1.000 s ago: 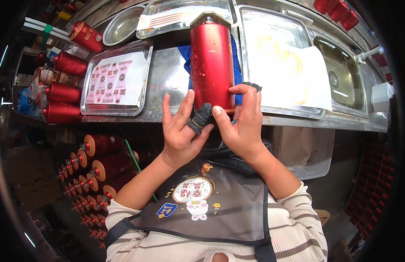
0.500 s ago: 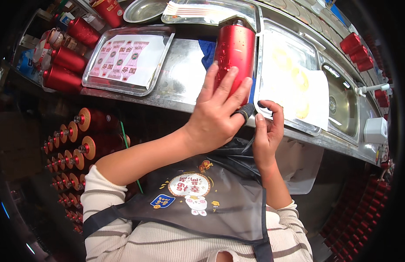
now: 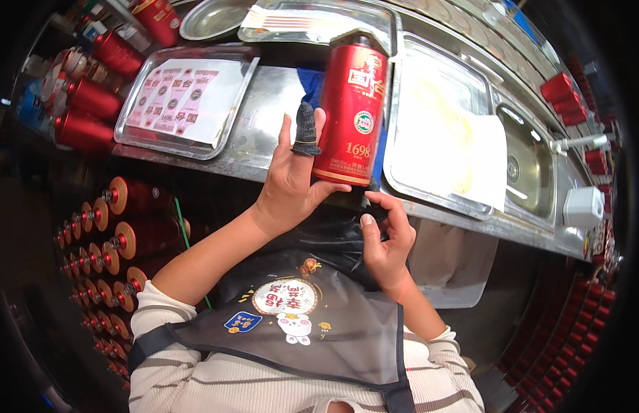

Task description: The person applies gold circular labels to the necks of red cylindrical bottles. They pick up each label, align it around the bottle neck, and smooth it into place. The person also wipes the bottle surface with a blue cloth before labeling.

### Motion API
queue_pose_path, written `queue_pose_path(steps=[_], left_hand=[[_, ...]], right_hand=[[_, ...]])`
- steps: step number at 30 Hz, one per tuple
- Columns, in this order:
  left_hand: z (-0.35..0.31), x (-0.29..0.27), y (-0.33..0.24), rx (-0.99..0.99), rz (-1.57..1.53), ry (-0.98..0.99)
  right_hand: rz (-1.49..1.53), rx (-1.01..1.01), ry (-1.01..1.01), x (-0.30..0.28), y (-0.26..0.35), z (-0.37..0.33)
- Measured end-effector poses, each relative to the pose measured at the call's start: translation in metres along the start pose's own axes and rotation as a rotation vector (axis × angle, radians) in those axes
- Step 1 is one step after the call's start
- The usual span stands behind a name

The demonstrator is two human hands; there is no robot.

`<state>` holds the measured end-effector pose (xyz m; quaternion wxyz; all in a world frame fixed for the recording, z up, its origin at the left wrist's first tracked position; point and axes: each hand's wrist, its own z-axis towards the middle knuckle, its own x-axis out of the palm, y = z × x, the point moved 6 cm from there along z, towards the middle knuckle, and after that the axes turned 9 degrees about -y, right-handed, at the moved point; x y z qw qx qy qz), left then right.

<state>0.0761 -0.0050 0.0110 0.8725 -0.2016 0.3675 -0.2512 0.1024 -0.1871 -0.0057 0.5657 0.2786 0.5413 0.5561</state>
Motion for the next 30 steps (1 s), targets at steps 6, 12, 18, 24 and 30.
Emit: queue_pose_path(steps=[6, 12, 18, 24, 30], left_hand=[[-0.022, -0.002, 0.024, -0.004, 0.176, 0.109], [0.078, -0.049, 0.011, -0.113, -0.246, -0.452], [0.123, 0.032, 0.09, -0.633, -0.202, 0.147], [0.139, 0.066, 0.118, -0.7, -0.429, 0.147], [0.153, -0.005, 0.091, -0.571, -0.667, 0.381]], right_hand=[[-0.074, 0.028, 0.037, 0.005, 0.0, -0.002], [-0.001, -0.205, -0.238, -0.03, 0.006, 0.01], [-0.25, -0.182, 0.14, 0.02, 0.005, 0.054], [-0.098, -0.07, 0.124, 0.026, 0.0, 0.059], [0.048, -0.13, 0.218, 0.009, 0.033, 0.038]])
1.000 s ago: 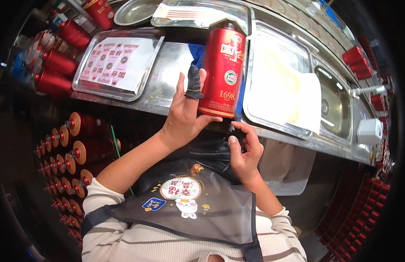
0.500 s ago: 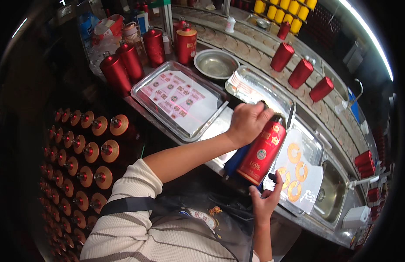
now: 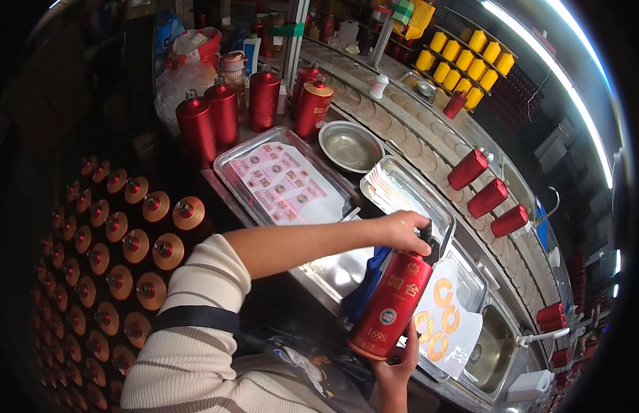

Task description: The person applies gold circular labels to the necks of red cylindrical bottles. They pick up each label, align it around the bottle neck, and smooth it into place. The person also wipes the bottle surface with a blue cloth before labeling.

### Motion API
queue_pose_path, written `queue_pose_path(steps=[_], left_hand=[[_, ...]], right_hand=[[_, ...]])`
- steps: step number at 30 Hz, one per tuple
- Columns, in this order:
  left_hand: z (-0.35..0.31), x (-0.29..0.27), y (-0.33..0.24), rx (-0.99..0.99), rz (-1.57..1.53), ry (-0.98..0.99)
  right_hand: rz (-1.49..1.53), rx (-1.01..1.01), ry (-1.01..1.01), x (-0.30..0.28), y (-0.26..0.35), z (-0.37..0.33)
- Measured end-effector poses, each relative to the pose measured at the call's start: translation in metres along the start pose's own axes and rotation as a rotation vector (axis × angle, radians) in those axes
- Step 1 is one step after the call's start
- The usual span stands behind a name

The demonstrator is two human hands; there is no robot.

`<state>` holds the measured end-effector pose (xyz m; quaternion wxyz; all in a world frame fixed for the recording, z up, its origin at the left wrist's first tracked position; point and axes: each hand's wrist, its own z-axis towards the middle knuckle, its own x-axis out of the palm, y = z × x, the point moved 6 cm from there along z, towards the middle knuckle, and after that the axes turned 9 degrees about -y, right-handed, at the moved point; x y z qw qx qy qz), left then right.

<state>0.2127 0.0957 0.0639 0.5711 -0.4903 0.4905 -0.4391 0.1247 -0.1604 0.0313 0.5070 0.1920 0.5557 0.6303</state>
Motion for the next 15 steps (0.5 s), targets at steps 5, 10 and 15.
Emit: queue_pose_path(steps=[5, 10, 15], left_hand=[[-0.037, -0.099, -0.103, 0.186, 0.104, -0.17], [-0.099, -0.214, -0.201, 0.291, 0.396, -0.47], [-0.149, -0.293, -0.254, 0.645, 0.766, -0.828]], right_hand=[[-0.193, -0.334, 0.156, 0.018, 0.046, 0.079], [-0.198, -0.703, 0.296, 0.101, 0.116, 0.193], [-0.256, -0.857, 0.266, 0.206, 0.107, 0.312]])
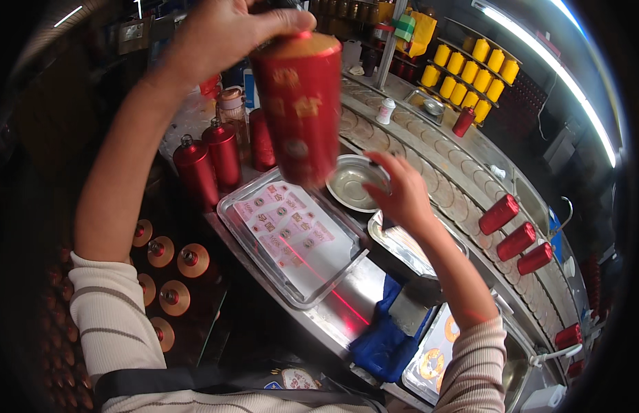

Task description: The person applies gold circular labels to the necks of red cylindrical bottles. They pick up each label, align it around the bottle neck, and smooth it into place. The person also wipes the bottle surface with a blue cloth before labeling.

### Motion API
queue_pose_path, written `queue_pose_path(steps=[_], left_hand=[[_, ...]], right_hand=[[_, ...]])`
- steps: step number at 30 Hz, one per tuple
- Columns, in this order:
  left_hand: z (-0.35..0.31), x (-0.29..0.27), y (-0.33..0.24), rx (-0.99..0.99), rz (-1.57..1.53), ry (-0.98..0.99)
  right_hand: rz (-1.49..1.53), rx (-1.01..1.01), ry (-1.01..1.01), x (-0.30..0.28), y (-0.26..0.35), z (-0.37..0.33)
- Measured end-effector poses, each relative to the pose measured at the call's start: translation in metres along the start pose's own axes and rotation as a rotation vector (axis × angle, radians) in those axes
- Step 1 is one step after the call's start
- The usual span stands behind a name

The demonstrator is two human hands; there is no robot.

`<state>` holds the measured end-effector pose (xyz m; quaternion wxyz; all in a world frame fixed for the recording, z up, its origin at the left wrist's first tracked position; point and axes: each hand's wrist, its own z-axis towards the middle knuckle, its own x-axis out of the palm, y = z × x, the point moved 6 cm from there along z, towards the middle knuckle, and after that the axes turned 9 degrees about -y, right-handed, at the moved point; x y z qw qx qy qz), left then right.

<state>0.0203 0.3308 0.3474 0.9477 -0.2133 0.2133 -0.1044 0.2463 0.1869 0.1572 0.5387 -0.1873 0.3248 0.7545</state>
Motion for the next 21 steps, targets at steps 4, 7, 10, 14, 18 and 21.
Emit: queue_pose_path(steps=[4, 7, 10, 14, 18, 21], left_hand=[[0.023, -0.018, 0.044, -0.08, 0.279, -0.113], [0.03, -0.021, 0.066, -0.073, 0.573, -0.171], [0.039, -0.026, 0.104, -0.063, 0.628, -0.2], [0.056, -0.002, 0.145, -0.057, 0.674, -0.226], [0.076, 0.003, 0.149, 0.015, 0.718, -0.243], [0.082, 0.022, 0.175, 0.049, 0.736, -0.23]], right_hand=[[-0.197, 0.072, 0.05, 0.1, -0.062, 0.089], [-0.19, 0.021, 0.101, 0.159, -0.081, 0.119], [-0.163, 0.059, 0.158, 0.18, -0.067, 0.134], [-0.054, 0.177, 0.258, 0.186, -0.084, 0.142], [-0.065, 0.103, 0.218, 0.185, -0.067, 0.152], [-0.124, 0.136, 0.296, 0.185, -0.079, 0.149]])
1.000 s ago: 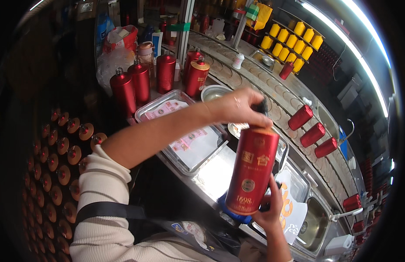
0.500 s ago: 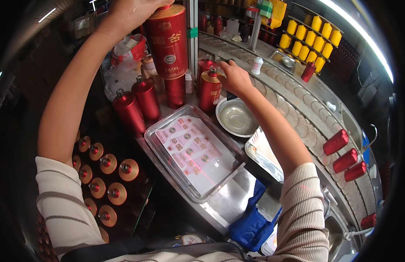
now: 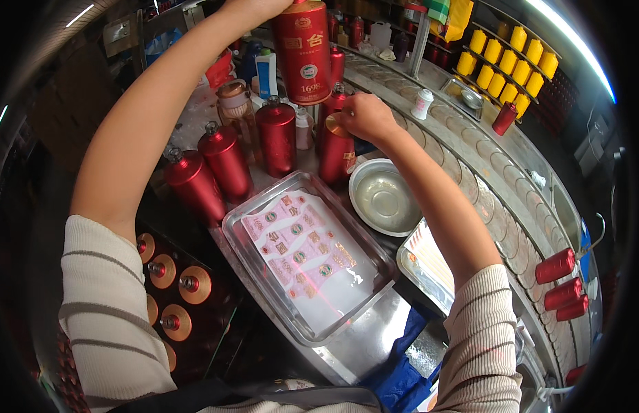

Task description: The person applies gold circular labels to the necks of red cylindrical bottles. They pick up each label, align it around the bottle neck, and smooth it into place. The person also wipes the bottle surface with a blue cloth before labeling.

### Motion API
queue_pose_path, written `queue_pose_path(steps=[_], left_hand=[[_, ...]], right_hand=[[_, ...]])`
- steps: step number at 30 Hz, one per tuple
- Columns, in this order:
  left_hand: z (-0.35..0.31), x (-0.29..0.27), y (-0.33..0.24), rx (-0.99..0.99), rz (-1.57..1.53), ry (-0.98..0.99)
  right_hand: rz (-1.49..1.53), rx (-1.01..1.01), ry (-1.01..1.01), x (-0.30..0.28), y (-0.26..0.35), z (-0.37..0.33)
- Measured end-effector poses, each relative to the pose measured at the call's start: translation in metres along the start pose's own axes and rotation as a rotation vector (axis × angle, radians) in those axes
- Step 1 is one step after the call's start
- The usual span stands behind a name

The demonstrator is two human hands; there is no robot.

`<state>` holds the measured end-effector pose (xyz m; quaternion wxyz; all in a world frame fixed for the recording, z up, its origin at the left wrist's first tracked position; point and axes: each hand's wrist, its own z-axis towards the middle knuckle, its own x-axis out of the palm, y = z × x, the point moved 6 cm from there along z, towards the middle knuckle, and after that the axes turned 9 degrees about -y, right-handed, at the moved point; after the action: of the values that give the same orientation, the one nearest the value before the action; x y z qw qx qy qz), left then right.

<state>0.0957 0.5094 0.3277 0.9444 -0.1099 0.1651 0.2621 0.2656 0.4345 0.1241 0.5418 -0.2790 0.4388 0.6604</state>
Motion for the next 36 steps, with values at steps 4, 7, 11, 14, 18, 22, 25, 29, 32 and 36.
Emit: queue_pose_path(steps=[4, 7, 11, 14, 18, 22, 25, 29, 32, 36], left_hand=[[-0.004, 0.012, 0.008, -0.001, -0.013, -0.023], [0.002, 0.007, 0.005, 0.045, 0.075, -0.057], [0.006, 0.012, -0.007, 0.092, -0.019, -0.062], [0.011, 0.018, -0.002, 0.103, -0.027, -0.064], [0.015, 0.028, -0.004, 0.052, -0.032, -0.058], [0.021, 0.009, -0.01, 0.052, -0.009, -0.059], [0.019, 0.028, -0.005, 0.06, -0.072, -0.059], [0.018, 0.034, -0.005, 0.061, -0.054, -0.066], [0.017, 0.031, -0.001, 0.057, -0.02, -0.073], [0.009, 0.06, 0.002, 0.022, -0.035, -0.088]], right_hand=[[0.105, 0.041, -0.165, -0.02, -0.011, 0.013], [0.142, 0.034, -0.229, -0.019, -0.029, 0.046], [0.191, -0.158, -0.067, 0.018, -0.066, 0.087], [0.296, -0.232, -0.012, 0.028, -0.06, 0.094], [0.124, -0.148, 0.082, 0.03, -0.057, 0.1], [0.055, -0.105, 0.122, 0.05, -0.039, 0.101], [0.031, -0.035, 0.144, 0.055, -0.066, 0.1], [0.113, 0.03, -0.101, 0.021, -0.089, 0.099], [0.08, -0.056, -0.252, -0.026, -0.084, 0.109], [0.045, -0.178, -0.45, -0.093, -0.107, 0.102]])
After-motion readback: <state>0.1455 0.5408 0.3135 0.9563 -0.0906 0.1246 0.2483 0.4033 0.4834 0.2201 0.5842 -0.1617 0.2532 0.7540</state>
